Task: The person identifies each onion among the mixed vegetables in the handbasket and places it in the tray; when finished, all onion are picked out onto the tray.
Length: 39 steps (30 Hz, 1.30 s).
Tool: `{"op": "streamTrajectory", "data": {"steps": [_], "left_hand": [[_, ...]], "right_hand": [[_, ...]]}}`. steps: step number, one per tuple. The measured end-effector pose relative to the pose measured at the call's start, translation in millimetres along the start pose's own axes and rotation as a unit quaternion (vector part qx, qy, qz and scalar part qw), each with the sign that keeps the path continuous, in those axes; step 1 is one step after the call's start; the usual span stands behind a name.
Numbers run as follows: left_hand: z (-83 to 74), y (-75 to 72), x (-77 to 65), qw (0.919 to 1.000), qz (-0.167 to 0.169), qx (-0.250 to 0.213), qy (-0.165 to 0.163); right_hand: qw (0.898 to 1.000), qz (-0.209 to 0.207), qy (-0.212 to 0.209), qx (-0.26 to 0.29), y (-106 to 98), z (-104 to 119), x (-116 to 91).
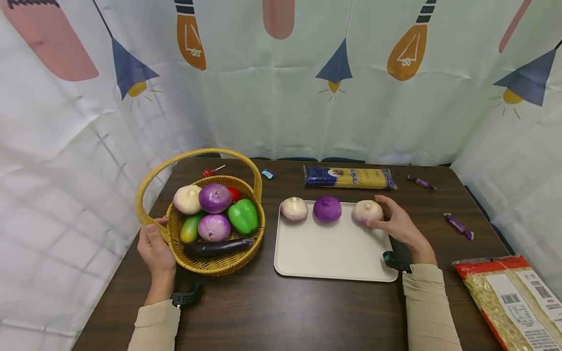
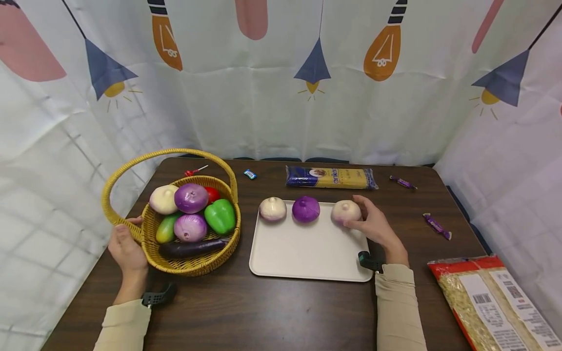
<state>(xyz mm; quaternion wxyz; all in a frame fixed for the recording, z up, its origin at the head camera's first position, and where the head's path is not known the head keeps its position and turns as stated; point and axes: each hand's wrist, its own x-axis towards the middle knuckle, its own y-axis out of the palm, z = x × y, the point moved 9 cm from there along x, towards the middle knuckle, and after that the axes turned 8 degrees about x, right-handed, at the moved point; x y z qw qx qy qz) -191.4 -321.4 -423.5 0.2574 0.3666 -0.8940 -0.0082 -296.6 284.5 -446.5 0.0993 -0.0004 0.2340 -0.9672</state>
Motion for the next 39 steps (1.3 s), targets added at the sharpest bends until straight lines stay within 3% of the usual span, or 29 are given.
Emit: {"op": "streamTrajectory", "data": {"steps": [5, 8, 11, 14, 20, 24, 27, 32, 35, 39], "left_hand": [[0.6, 0.4, 0.1, 1.0000, 0.001, -0.004, 0.001], [0.4, 0.3, -0.2, 1.0000, 0.001, -0.002, 0.003], [-0.4, -0.2, -0.1, 1.0000, -0.001, 0.001, 0.005], [-0.8, -0.9, 0.4, 0.9999, -0.003, 0.010, 0.005], [0.6, -1.4, -0.5, 0.9998, -0.006, 0.020, -0.001], [0.1, -1.2, -1.8, 0.9997, -0.007, 0.024, -0.004], [-1.2, -1.2, -1.5, 0.9996, -0.008, 0.026, 0.003], [-4.8, -0.3, -1.2, 0.9985, -0.006, 0.050, 0.019], [-7.7, 0.3, -1.2, 0.9964, -0.006, 0.079, 0.029], [-7.6, -0.2, 0.2, 0.9951, -0.007, 0.092, 0.036]], "right_hand": [[0.998, -0.055, -0.004, -0.019, -13.1, 20.8, -7.8], [0.994, -0.098, -0.039, -0.014, -14.1, 48.7, -11.8], [0.988, -0.120, -0.095, 0.023, 0.9, 80.7, -13.1], [0.980, -0.105, -0.150, 0.072, 35.9, 116.2, -13.9], [0.964, -0.009, -0.230, 0.132, 131.8, 195.1, -22.6], [0.951, 0.047, -0.267, 0.149, 188.8, 223.0, -22.9], [0.945, 0.063, -0.281, 0.155, 227.3, 227.3, -13.4], [0.963, 0.014, -0.257, 0.085, 272.9, 221.1, 9.9], [0.971, -0.022, -0.233, 0.040, 282.7, 228.2, 18.9], [0.972, -0.042, -0.230, 0.009, 288.3, 241.9, 31.9]]}}
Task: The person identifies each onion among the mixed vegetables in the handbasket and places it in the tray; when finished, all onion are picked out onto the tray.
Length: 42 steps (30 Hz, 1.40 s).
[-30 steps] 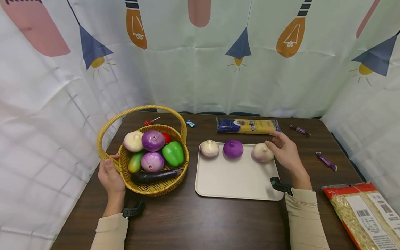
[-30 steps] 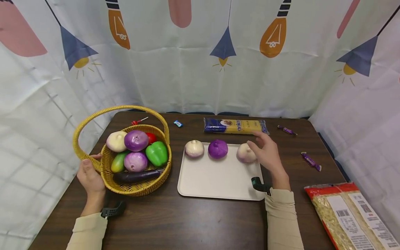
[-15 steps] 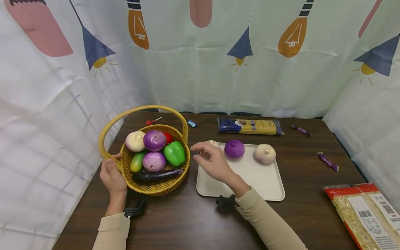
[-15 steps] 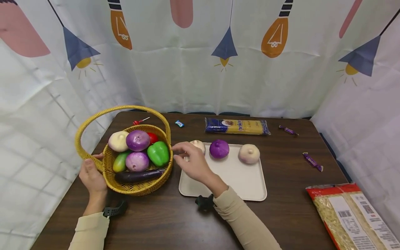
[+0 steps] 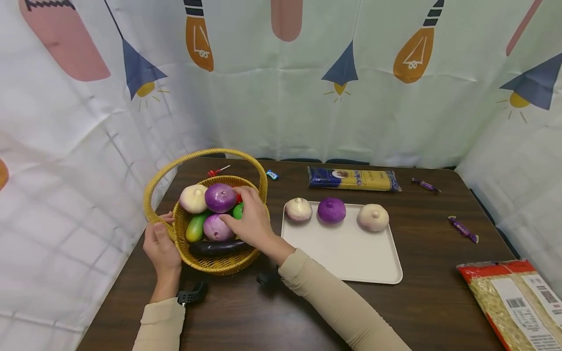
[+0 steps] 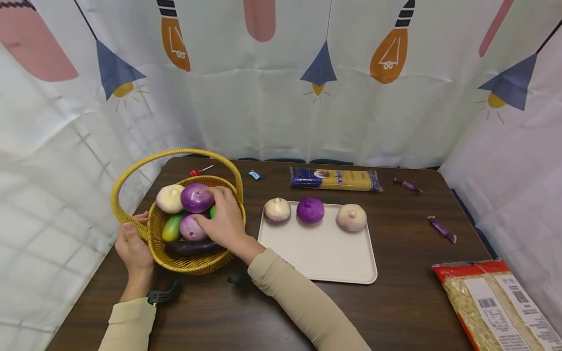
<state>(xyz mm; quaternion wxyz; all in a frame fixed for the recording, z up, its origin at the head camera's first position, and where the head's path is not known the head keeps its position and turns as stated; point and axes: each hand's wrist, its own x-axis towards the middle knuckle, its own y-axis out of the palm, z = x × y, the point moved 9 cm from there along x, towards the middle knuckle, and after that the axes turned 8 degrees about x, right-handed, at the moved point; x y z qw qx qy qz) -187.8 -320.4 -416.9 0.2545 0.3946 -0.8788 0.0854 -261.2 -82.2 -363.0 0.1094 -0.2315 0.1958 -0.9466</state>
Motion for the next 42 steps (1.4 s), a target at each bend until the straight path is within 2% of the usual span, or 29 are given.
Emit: {"op": "streamTrajectory", "data": {"steps": [8, 13, 19, 22, 28, 33, 36, 42], "left_hand": [[1.2, 3.0, -1.0, 0.9997, 0.010, -0.022, -0.005], [2.0, 3.3, -0.6, 0.9997, 0.013, -0.021, -0.001], [4.3, 2.4, 0.4, 0.9996, 0.014, -0.027, 0.001], [5.2, 1.5, 0.5, 0.9993, 0.013, -0.035, 0.001], [1.0, 0.9, -1.4, 0.9990, 0.010, -0.044, 0.002], [-15.9, 2.8, -5.1, 0.9991, 0.015, -0.039, 0.002], [-22.5, 3.7, -5.9, 0.9991, 0.016, -0.038, 0.005], [-6.9, 2.7, 0.8, 0.9988, 0.012, -0.046, 0.013]], "right_hand": [[0.997, 0.033, 0.047, 0.050, 14.9, -7.0, 22.6], [0.993, 0.067, 0.084, 0.044, 28.2, -15.7, 29.2], [0.990, 0.119, 0.073, 0.007, 44.4, -18.9, 34.0], [0.990, 0.124, 0.071, -0.002, 48.6, -21.5, 35.2], [0.988, 0.131, 0.082, 0.015, 53.4, -25.3, 31.2], [0.987, 0.135, 0.080, 0.036, 51.3, -22.7, 22.4], [0.987, 0.146, 0.055, 0.048, 45.6, -15.1, 14.0], [0.984, 0.153, -0.002, 0.090, 10.8, 8.0, -8.9]]}}
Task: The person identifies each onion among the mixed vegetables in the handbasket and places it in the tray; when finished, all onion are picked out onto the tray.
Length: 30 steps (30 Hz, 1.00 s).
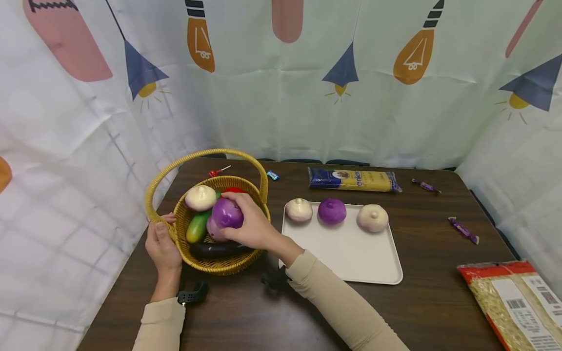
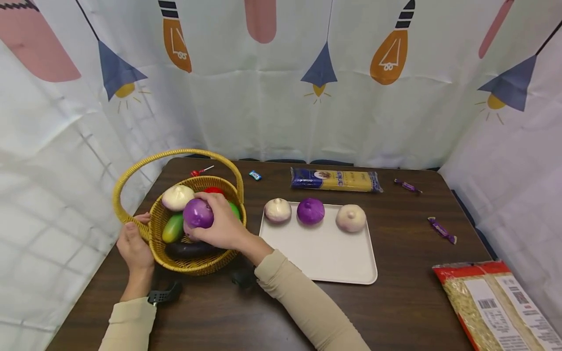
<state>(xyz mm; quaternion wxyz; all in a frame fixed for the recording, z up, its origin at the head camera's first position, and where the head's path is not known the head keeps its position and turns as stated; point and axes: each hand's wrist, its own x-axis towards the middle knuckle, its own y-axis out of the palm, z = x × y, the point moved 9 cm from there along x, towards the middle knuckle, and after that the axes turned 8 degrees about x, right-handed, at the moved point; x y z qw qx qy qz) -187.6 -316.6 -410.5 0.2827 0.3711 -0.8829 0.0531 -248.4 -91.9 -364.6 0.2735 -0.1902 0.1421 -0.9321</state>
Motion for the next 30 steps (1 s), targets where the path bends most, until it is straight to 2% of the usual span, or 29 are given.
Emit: {"op": "streamTrajectory", "data": {"steps": [4, 9, 14, 17, 21, 24, 30], "left_hand": [[10.5, -1.9, 3.1, 0.9999, -0.004, -0.009, -0.010], [14.3, -3.6, 2.4, 0.9996, -0.008, -0.022, -0.018], [13.2, -1.8, 1.3, 0.9985, -0.006, -0.049, -0.022], [11.1, -1.2, 1.5, 0.9983, -0.006, -0.055, -0.019], [10.1, -1.5, 2.2, 0.9979, -0.008, -0.062, -0.017], [10.3, -1.4, 2.1, 0.9973, -0.007, -0.071, -0.018], [10.9, -0.8, 0.4, 0.9983, 0.000, -0.053, -0.024]], "right_hand": [[0.999, -0.006, -0.001, 0.039, -21.6, 4.7, -28.8], [0.996, -0.034, 0.016, 0.076, -44.9, -12.8, -62.2], [0.995, -0.079, 0.020, 0.053, -72.2, -23.1, -92.3], [0.995, -0.089, 0.022, 0.031, -83.9, -35.4, -107.8], [0.995, -0.084, 0.032, 0.034, -92.4, -65.7, -123.2], [0.993, -0.075, 0.051, 0.071, -95.8, -82.4, -132.1], [0.986, -0.089, 0.087, 0.113, -102.5, -100.6, -140.3]]}}
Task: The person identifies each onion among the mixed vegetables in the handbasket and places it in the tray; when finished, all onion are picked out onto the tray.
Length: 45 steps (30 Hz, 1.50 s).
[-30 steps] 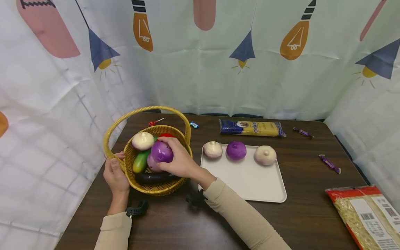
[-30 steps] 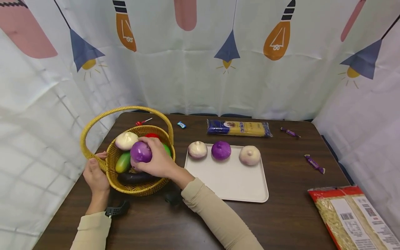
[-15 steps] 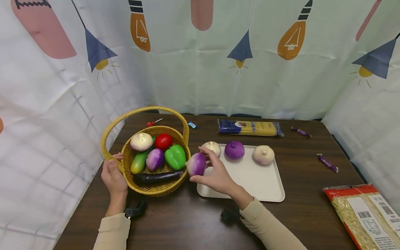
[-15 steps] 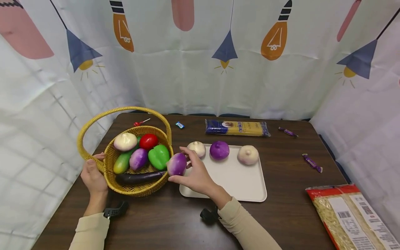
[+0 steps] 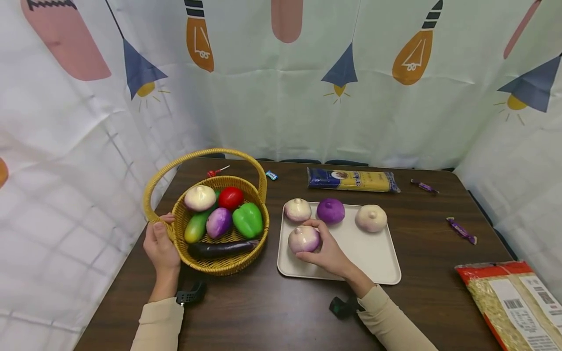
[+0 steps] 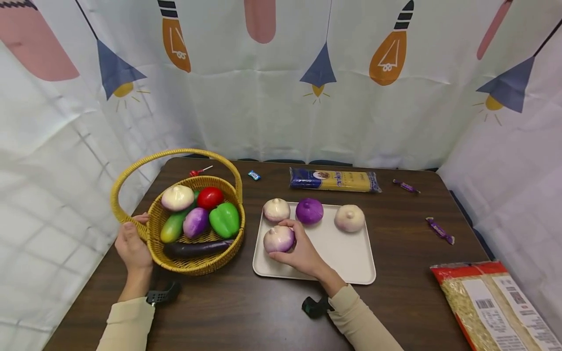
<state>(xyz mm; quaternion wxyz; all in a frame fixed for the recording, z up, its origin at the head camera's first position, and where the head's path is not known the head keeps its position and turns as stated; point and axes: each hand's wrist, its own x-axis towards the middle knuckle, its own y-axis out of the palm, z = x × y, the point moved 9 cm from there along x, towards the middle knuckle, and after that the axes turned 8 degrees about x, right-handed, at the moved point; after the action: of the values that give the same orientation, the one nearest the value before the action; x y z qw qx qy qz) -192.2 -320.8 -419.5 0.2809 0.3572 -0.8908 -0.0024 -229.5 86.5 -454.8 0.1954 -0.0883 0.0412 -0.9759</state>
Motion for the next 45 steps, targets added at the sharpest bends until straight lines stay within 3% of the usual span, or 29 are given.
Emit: {"op": "streamTrajectory", "data": {"steps": [10, 21, 34, 40, 45], "left_hand": [[0.5, 5.2, 3.0, 0.9999, 0.001, -0.011, 0.006], [-4.2, 4.1, 4.1, 0.9999, -0.001, 0.000, 0.012], [-6.1, 3.8, 3.6, 0.9999, 0.002, -0.011, 0.004], [-2.0, 0.8, 3.3, 1.0000, 0.000, -0.008, 0.000], [1.5, -1.5, 0.9, 0.9999, -0.003, 0.009, -0.006]], "right_hand": [[0.997, -0.019, -0.049, -0.057, -0.5, 32.9, -5.8], [0.999, 0.007, -0.040, -0.032, 2.7, 29.6, -1.2], [0.995, 0.012, -0.079, -0.066, 6.9, 33.7, -2.4], [0.995, 0.018, -0.065, -0.069, 7.7, 30.3, -2.2], [0.996, -0.017, -0.072, -0.044, -2.6, 40.5, -3.8]]}}
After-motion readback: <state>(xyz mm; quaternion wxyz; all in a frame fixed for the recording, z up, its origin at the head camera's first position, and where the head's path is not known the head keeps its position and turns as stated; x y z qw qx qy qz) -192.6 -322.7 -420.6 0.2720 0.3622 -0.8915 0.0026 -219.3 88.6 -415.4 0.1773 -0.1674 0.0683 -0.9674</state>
